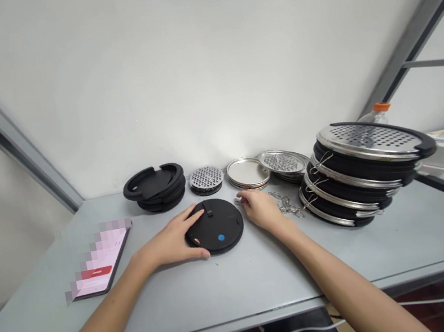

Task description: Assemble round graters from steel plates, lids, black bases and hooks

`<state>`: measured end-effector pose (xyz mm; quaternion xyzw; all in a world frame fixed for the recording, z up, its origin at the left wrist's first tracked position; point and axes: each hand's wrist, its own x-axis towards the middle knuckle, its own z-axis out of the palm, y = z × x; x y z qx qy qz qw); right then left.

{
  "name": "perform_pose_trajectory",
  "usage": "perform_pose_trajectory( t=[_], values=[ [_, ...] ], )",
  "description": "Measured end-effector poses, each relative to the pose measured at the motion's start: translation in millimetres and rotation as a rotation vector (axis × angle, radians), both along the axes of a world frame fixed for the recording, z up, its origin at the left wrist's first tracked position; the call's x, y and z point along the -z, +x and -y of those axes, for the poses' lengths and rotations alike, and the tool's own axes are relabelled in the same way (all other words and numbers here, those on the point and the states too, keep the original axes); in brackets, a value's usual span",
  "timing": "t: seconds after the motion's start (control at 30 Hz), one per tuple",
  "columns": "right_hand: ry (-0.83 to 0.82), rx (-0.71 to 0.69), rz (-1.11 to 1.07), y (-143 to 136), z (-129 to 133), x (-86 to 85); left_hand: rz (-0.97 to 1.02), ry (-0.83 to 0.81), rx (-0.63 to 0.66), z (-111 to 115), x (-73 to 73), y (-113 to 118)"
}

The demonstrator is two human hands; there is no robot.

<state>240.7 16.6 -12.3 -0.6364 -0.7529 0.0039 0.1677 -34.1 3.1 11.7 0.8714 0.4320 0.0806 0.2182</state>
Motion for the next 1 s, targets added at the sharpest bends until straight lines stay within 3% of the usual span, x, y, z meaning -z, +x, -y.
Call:
perform_pose_trajectory(
  t=[0.23, 0.7, 1.0],
  values=[
    [-0.080, 0.014, -0.103, 2.7, -1.5, 1.4, -0.016, -0.006, -0.012, 1.0, -0.6, 0.0],
    [0.018, 0.193, 0.082, 1.2, 3.7, 0.6, -0.022, -0.013, -0.012, 1.2, 0.0, -0.5],
    [-0.049, 0.180, 0.029, -0.9, 4.6, 1.0, -0.048, -0.010, -0.003, -0.2, 0.5, 0.0]
  ],
)
